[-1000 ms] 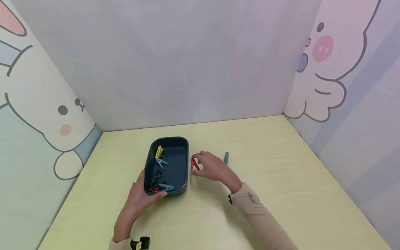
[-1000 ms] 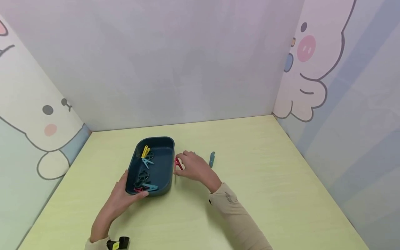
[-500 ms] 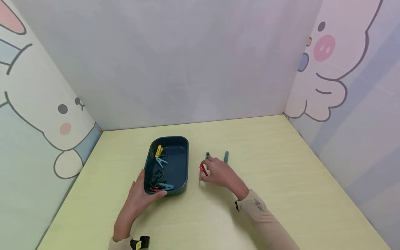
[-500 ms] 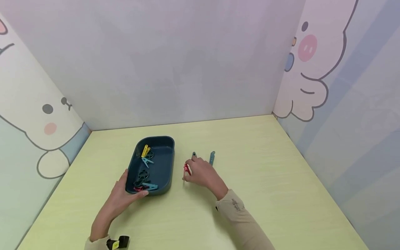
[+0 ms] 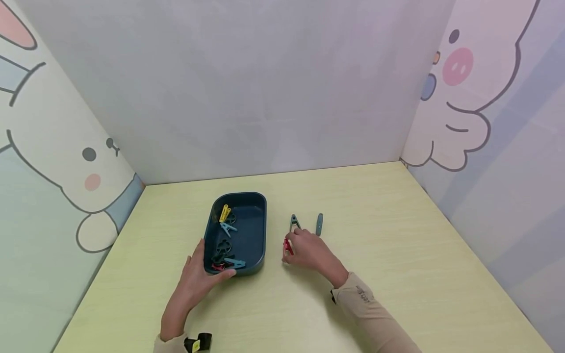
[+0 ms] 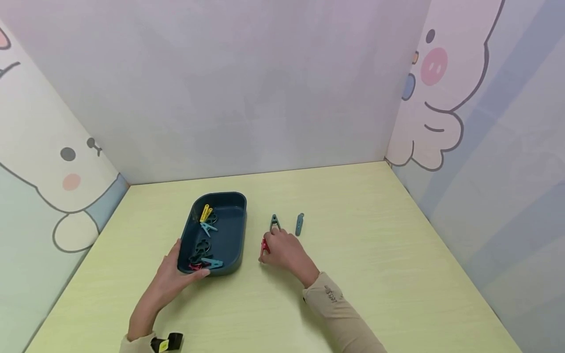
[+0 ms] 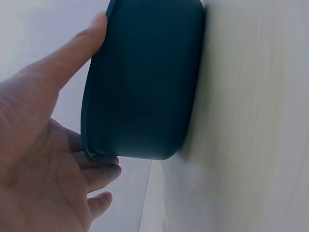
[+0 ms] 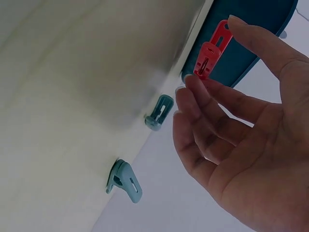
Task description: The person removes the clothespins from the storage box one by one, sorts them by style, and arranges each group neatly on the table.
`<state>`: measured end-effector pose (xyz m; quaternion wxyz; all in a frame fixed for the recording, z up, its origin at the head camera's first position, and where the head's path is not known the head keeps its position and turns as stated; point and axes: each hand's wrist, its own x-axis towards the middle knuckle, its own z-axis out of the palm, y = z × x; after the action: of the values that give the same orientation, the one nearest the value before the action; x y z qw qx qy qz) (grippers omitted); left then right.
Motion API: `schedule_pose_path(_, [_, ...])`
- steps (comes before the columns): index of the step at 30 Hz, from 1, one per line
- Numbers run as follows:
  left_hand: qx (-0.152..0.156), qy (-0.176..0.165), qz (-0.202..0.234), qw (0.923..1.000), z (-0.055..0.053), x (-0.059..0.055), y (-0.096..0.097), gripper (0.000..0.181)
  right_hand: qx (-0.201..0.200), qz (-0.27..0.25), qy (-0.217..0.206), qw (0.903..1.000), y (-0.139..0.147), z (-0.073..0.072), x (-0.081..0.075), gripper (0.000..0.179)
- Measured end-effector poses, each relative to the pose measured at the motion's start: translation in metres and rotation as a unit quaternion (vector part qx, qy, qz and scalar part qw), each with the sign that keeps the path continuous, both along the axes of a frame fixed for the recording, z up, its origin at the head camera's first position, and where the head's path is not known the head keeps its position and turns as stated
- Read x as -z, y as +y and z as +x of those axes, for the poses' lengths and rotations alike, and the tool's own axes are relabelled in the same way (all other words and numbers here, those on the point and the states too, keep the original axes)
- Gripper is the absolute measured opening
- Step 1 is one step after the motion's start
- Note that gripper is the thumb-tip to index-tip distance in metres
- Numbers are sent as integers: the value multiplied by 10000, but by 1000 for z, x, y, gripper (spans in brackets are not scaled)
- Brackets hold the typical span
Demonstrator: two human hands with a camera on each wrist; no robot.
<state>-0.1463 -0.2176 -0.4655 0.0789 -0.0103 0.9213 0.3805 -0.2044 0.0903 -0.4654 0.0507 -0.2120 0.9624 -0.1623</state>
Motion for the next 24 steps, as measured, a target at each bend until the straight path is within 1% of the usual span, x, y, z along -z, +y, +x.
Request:
schedule_pose_path(6, [9, -13, 3, 10000, 0, 0, 0, 127, -3, -3, 27, 10000, 0, 0, 3, 40])
schedule_pose_path(11, [23, 60, 17, 10000, -1, 0, 0, 126, -11, 16, 120, 9999, 0, 0, 4, 40])
schedule_pose_path(18, [24, 102, 16, 9999, 0, 0, 1, 126, 46, 112, 46, 9999, -2, -1, 5, 38])
schedule_pose_path(24, [12, 76, 15, 10000, 1, 0, 0, 127, 26, 117, 26, 9999, -4, -2, 7, 32])
